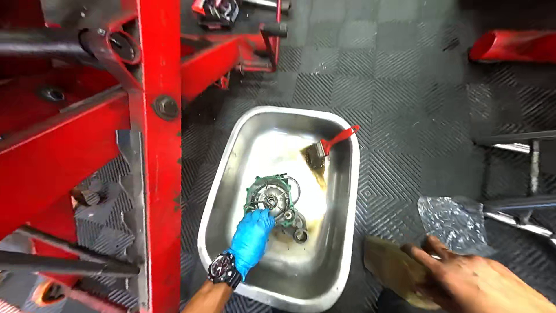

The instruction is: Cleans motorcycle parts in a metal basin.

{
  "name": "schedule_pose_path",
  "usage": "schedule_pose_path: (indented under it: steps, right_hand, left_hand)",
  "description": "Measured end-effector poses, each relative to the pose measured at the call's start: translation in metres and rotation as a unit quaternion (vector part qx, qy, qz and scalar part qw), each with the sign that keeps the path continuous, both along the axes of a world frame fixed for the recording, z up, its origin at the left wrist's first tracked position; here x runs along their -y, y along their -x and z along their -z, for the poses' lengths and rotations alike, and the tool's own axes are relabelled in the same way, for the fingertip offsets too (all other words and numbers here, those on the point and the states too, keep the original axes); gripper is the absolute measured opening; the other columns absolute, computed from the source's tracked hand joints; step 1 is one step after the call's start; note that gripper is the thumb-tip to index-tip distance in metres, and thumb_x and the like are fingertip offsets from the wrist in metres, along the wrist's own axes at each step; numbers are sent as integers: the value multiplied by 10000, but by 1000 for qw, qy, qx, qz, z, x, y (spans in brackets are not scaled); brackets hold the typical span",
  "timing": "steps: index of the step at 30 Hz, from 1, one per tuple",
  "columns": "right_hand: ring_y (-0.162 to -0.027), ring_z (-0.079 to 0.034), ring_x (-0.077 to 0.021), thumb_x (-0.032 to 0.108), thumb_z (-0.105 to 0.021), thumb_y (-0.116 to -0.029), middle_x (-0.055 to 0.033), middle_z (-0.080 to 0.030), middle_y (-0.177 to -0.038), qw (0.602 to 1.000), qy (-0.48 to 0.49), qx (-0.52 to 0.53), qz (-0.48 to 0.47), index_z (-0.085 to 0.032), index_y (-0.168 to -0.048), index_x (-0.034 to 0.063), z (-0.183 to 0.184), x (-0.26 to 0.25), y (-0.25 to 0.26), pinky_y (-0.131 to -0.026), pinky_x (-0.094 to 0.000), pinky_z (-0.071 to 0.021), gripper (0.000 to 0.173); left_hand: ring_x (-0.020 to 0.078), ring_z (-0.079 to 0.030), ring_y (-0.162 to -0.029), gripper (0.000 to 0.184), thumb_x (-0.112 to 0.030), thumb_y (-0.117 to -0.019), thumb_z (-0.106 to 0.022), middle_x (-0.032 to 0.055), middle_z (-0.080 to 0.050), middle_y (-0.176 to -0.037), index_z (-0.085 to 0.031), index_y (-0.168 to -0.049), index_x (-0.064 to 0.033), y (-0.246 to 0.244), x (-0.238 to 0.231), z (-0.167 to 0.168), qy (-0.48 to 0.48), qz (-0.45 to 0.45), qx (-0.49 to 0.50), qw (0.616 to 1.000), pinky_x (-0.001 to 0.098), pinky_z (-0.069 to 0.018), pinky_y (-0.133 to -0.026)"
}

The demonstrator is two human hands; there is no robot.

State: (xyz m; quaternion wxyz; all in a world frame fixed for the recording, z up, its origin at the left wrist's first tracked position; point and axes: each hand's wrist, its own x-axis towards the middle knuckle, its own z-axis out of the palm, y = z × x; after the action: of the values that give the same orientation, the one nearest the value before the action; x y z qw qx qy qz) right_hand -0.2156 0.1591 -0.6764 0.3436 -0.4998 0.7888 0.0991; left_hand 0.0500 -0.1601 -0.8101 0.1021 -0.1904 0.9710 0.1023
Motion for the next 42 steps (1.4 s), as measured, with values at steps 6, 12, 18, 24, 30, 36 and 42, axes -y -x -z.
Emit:
schedule_pose_path:
  steps: [6,12,18,24,30,36,42]
  right_hand:
    - [-708,-704,-263,360,-779,-889,-16,-718,-938,986,126,-113,4,-768,-1035,273,11,1,42,-562,-548,-572,170]
    - [-830,-704,-328,349,-738,-937,-59,-721,-983,979,74,-188,8,-747,-1083,240,-4,58,111,-657,-603,-559,183]
    - [-949,-694,-418,288,-748,-941,-130,-722,-1054,972,124,-194,57,-741,-1117,219,15,89,171,-722,-698,-536,190]
    - [-1001,-652,-497,385,-800,-896,-215,-655,-1187,970,122,-196,78,-708,-1207,182,17,97,175,-715,-737,-512,383]
    - [-1198,-517,-607,268,-696,-956,-361,-576,-1253,918,305,-251,21,-655,-1210,-15,15,107,101,-921,-778,-404,382]
    - [-908,-692,-269,258,-613,-959,-69,-701,-943,888,436,-31,-145,-746,-1034,121,94,145,-9,-763,-476,-588,205]
    - [-928,-644,-276,224,-663,-959,-80,-652,-973,897,334,33,-289,-750,-1038,164,145,193,-44,-772,-443,-552,132]
  left_hand:
    - [311,-675,-1082,171,-186,-980,-619,119,-714,-1099,-760,-1065,-140,-4,19,17,-14,2,-33,999,487,-554,-951]
    - [312,-621,-1217,307,-203,-1015,-557,119,-667,-1287,-707,-1282,-202,-15,15,-1,-48,-27,55,997,479,-504,-1044]
    - [303,-619,-1227,318,-252,-1037,-556,98,-664,-1303,-686,-1321,-190,-16,35,-20,-62,8,66,996,495,-503,-1042]
    - [273,-631,-1170,260,-241,-967,-677,61,-701,-1202,-747,-1216,-219,-18,46,-7,-73,11,-1,997,492,-491,-1035]
    - [288,-635,-1143,306,-243,-918,-735,75,-697,-1208,-755,-1223,-239,-15,29,14,-83,27,-70,994,513,-506,-1003]
    - [308,-633,-1131,301,-185,-939,-702,92,-693,-1185,-750,-1233,-231,6,6,18,-85,34,-66,994,499,-525,-973]
    - [303,-653,-1064,206,-103,-914,-695,90,-699,-1100,-777,-1088,-178,7,-1,23,-49,29,-94,994,489,-551,-897]
